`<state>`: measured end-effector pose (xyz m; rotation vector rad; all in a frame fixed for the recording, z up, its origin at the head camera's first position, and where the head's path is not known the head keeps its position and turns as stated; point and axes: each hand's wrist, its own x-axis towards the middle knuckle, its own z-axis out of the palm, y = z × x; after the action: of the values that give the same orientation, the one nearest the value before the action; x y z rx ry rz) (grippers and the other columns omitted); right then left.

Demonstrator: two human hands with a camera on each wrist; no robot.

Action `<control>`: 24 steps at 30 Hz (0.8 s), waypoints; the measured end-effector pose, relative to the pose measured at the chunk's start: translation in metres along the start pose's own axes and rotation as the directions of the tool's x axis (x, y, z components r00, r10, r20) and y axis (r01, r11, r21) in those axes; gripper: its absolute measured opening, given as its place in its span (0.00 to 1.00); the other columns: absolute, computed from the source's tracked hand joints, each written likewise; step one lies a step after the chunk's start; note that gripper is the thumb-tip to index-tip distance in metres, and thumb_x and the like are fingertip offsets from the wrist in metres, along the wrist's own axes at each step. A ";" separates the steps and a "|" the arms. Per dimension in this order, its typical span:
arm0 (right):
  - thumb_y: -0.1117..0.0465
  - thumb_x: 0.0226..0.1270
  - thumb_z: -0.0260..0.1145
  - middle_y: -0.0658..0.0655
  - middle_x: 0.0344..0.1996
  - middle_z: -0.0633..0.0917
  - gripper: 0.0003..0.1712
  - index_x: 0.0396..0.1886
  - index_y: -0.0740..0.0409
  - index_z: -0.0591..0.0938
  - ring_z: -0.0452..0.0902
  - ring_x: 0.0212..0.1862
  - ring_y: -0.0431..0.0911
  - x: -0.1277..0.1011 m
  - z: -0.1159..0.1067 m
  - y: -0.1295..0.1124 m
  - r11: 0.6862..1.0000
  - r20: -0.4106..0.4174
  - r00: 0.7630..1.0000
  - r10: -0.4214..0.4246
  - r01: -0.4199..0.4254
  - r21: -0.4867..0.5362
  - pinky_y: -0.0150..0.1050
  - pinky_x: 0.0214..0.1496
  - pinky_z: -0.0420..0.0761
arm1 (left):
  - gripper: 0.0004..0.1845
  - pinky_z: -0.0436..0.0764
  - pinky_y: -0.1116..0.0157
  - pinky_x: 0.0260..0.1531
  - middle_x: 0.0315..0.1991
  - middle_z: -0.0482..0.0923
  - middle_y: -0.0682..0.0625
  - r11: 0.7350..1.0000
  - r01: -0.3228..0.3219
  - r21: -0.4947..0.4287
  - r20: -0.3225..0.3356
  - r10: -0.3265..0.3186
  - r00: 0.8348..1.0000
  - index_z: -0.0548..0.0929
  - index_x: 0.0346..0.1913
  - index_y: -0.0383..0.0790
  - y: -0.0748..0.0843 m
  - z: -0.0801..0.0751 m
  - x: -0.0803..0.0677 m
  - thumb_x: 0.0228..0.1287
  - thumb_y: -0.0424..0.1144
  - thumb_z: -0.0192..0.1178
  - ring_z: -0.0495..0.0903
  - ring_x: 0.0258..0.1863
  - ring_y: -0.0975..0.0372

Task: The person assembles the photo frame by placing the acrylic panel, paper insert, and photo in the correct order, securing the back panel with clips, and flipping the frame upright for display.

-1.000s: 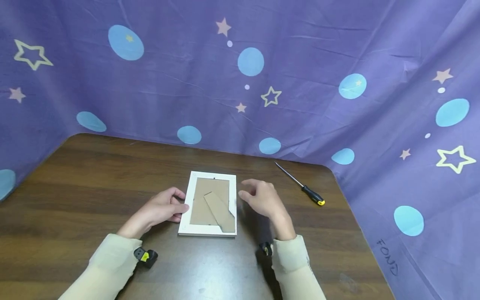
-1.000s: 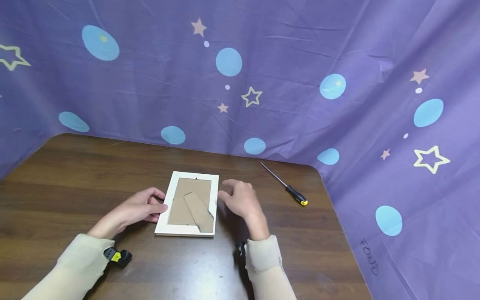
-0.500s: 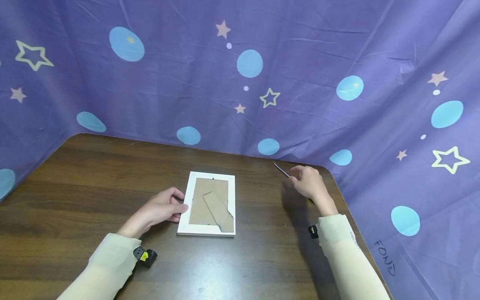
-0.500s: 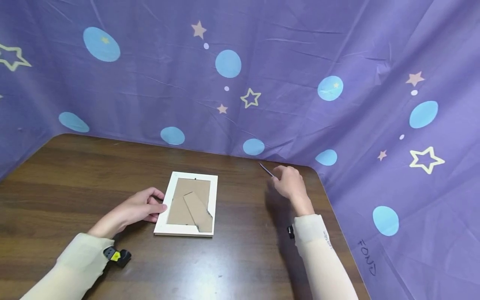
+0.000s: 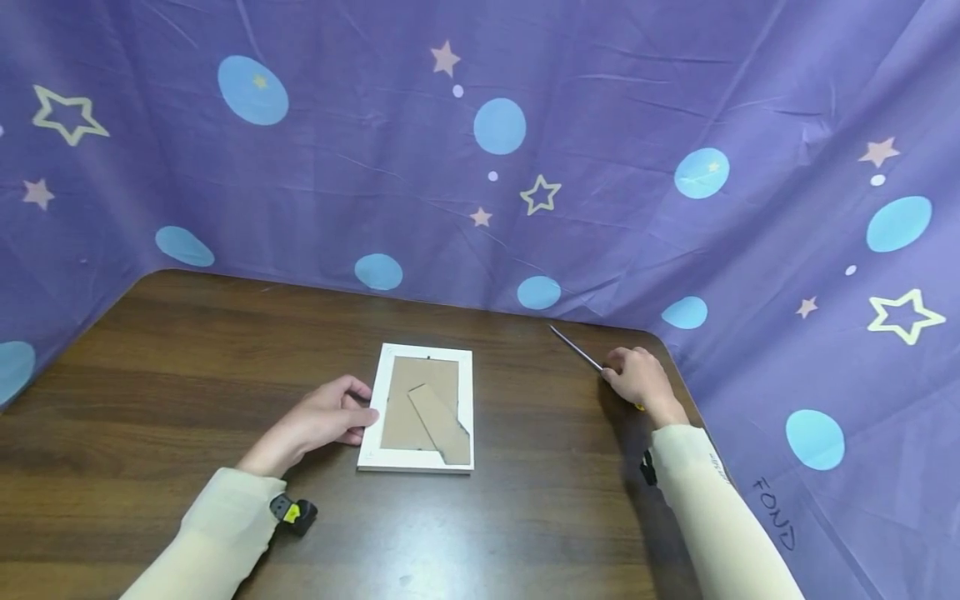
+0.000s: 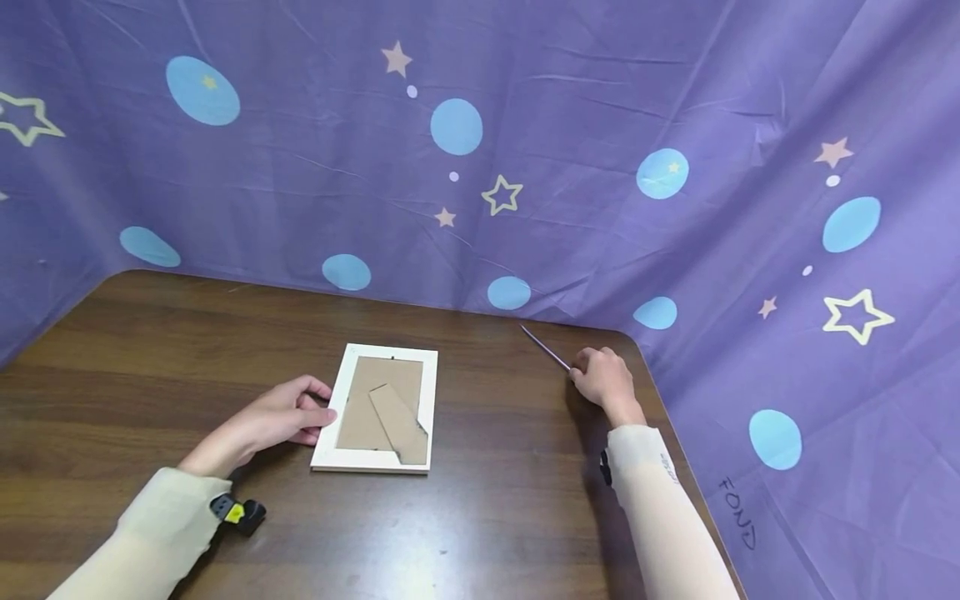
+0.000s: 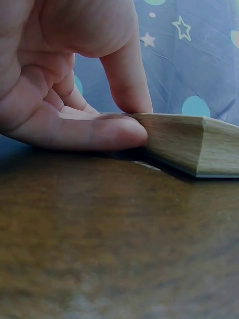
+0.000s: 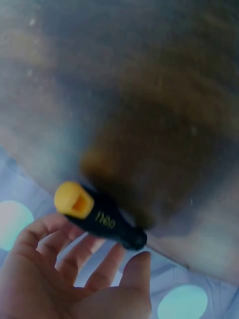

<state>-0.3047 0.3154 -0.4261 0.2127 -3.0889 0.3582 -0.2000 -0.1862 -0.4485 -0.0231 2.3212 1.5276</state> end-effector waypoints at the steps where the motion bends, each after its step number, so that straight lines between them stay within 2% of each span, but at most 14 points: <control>1: 0.56 0.75 0.68 0.66 0.47 0.88 0.21 0.59 0.66 0.85 0.77 0.59 0.65 0.000 0.002 0.002 1.000 0.006 1.000 0.000 0.000 0.001 0.64 0.64 0.75 | 0.27 0.90 0.64 0.37 0.41 0.83 0.40 1.000 0.002 0.000 -0.001 -0.002 1.000 0.69 0.67 0.26 0.000 0.000 0.000 0.73 0.35 0.66 0.84 0.34 0.58; 6: 0.57 0.73 0.69 0.63 0.45 0.89 0.18 0.55 0.65 0.86 0.79 0.55 0.62 0.003 0.011 0.009 1.000 0.014 1.000 -0.012 0.012 0.008 0.63 0.60 0.77 | 0.27 0.90 0.63 0.37 0.41 0.83 0.40 1.000 0.012 0.004 -0.003 -0.012 1.000 0.69 0.67 0.27 0.001 0.000 0.000 0.73 0.35 0.66 0.85 0.34 0.58; 13: 0.59 0.72 0.70 0.57 0.34 0.85 0.11 0.48 0.61 0.87 0.81 0.42 0.56 0.005 0.016 0.009 0.998 -0.005 0.999 -0.053 0.053 0.022 0.59 0.49 0.80 | 0.27 0.90 0.63 0.37 0.41 0.82 0.39 1.000 0.011 -0.005 -0.004 -0.011 1.000 0.69 0.68 0.26 0.001 0.000 0.000 0.73 0.34 0.66 0.84 0.34 0.58; 18: 0.60 0.74 0.68 0.57 0.36 0.81 0.08 0.47 0.59 0.87 0.77 0.43 0.56 0.003 0.015 0.004 0.996 -0.013 0.997 -0.071 0.072 0.054 0.57 0.47 0.77 | 0.27 0.90 0.63 0.37 0.41 0.82 0.39 1.000 0.007 -0.013 0.001 -0.007 1.000 0.69 0.67 0.26 0.000 0.000 0.000 0.73 0.34 0.66 0.84 0.34 0.58; 24: 0.59 0.76 0.67 0.57 0.39 0.81 0.09 0.49 0.56 0.88 0.77 0.43 0.54 0.002 0.009 -0.010 0.990 -0.076 0.991 -0.110 0.116 0.084 0.54 0.46 0.77 | 0.26 0.89 0.64 0.37 0.40 0.82 0.40 1.000 0.022 -0.013 -0.001 -0.022 1.000 0.70 0.66 0.27 0.000 -0.001 -0.001 0.73 0.34 0.66 0.84 0.34 0.58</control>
<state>-0.3057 0.3032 -0.4324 0.3675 -2.9779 0.4872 -0.1996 -0.1871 -0.4479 -0.0524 2.3043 1.5323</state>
